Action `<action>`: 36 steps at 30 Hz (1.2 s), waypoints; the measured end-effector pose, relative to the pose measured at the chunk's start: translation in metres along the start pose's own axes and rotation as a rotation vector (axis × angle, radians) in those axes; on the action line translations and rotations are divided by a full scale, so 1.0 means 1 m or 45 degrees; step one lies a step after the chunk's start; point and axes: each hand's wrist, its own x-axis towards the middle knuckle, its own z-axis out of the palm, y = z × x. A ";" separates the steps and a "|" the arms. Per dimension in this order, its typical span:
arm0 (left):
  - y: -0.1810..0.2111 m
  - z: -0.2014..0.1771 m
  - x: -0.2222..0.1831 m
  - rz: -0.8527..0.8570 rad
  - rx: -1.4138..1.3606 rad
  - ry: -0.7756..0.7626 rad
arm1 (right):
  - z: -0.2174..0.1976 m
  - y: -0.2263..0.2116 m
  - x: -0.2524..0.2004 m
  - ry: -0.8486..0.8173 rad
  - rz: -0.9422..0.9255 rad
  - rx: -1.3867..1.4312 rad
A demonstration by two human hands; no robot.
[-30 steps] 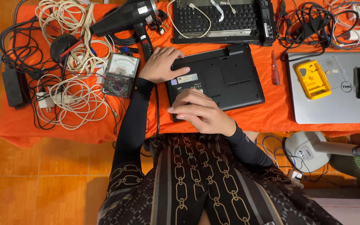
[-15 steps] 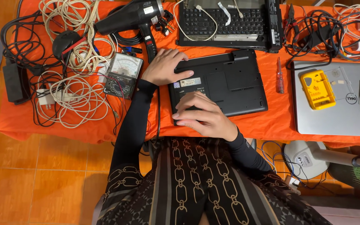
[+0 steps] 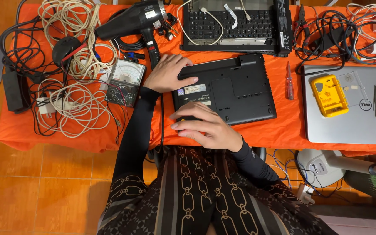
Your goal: Remove the back panel of a laptop using a screwdriver.
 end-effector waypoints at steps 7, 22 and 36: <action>0.006 -0.007 0.001 -0.017 0.006 0.014 | -0.002 0.006 -0.002 0.010 -0.003 -0.012; 0.020 -0.019 0.008 -0.125 -0.037 -0.089 | -0.008 0.037 -0.005 -0.017 -0.163 0.041; 0.015 -0.016 0.007 -0.098 -0.004 -0.065 | -0.033 0.021 0.014 -0.203 -0.145 0.188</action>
